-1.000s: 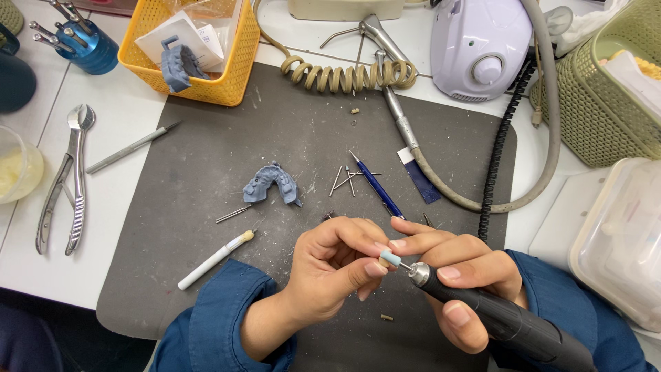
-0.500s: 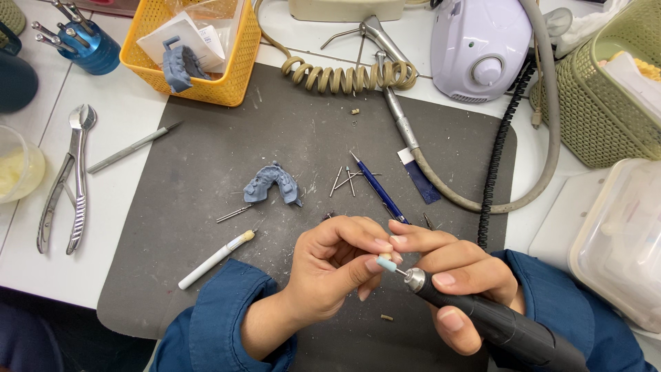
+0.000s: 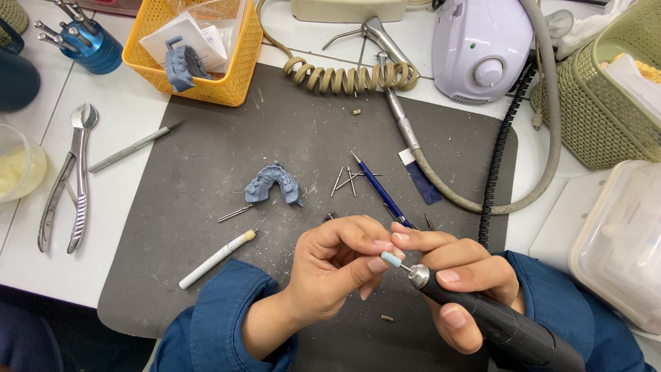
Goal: The person uses a rotary handpiece to grind and shape a small tooth-shaped object, then switches to a metal hand tool to refine its surface. The work is performed on a gray mat with dental tools and a jaw mold nearby.
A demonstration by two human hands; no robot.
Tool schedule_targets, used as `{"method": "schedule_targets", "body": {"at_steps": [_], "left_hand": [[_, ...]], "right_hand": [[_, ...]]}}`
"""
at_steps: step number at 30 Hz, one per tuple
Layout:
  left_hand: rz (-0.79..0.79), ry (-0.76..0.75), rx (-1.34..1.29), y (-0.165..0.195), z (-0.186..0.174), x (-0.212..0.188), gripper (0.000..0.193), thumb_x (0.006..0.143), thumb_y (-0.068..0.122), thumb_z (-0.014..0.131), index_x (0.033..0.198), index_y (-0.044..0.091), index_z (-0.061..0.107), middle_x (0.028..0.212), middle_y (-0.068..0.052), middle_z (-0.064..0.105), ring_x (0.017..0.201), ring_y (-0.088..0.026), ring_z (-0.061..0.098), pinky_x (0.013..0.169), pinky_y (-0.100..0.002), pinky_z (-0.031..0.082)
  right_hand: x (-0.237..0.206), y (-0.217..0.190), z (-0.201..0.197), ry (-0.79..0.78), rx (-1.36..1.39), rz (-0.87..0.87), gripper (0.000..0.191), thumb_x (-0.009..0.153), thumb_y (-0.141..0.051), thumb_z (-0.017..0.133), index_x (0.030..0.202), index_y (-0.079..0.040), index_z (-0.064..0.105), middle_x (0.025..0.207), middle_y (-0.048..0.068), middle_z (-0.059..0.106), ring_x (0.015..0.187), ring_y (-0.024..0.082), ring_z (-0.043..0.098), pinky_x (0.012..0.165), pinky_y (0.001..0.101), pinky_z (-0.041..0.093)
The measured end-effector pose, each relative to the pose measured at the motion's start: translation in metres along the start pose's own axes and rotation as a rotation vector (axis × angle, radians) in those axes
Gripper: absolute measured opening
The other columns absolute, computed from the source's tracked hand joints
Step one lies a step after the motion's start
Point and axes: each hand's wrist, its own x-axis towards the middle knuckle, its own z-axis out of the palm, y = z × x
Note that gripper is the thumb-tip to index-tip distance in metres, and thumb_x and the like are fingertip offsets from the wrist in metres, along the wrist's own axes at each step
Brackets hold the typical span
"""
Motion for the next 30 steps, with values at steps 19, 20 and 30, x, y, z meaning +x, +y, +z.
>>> {"method": "schedule_targets", "body": {"at_steps": [19,20,30], "left_hand": [[0.006,0.028,0.013,0.0022,0.0002,0.0002,0.014,0.103,-0.003,0.069,0.117,0.000,0.065,0.113,-0.015,0.066,0.072,-0.009,0.061,0.056,-0.020,0.051],[0.005,0.027,0.016,0.0024,0.0001,0.0000,0.014,0.103,-0.003,0.069,0.117,0.000,0.065,0.113,-0.015,0.066,0.073,-0.009,0.061,0.056,-0.020,0.051],[0.013,0.017,0.008,0.0020,0.0003,0.0013,0.014,0.104,-0.002,0.069,0.117,0.001,0.064,0.111,-0.015,0.067,0.071,-0.010,0.061,0.054,-0.020,0.051]], "right_hand": [[-0.0014,0.0027,0.0031,0.041,0.070,0.013,0.029,0.100,-0.010,0.056,0.128,-0.003,0.055,0.106,0.021,0.064,0.123,0.048,0.066,0.120,0.0670,0.045],[-0.0010,0.0019,0.0031,0.041,0.069,0.018,0.028,0.101,-0.010,0.056,0.129,-0.003,0.055,0.104,0.020,0.064,0.124,0.047,0.066,0.121,0.0668,0.045],[0.0062,-0.0003,0.0003,-0.003,0.015,-0.011,0.028,0.099,-0.010,0.057,0.127,-0.004,0.056,0.104,0.019,0.065,0.122,0.046,0.067,0.118,0.0649,0.047]]}}
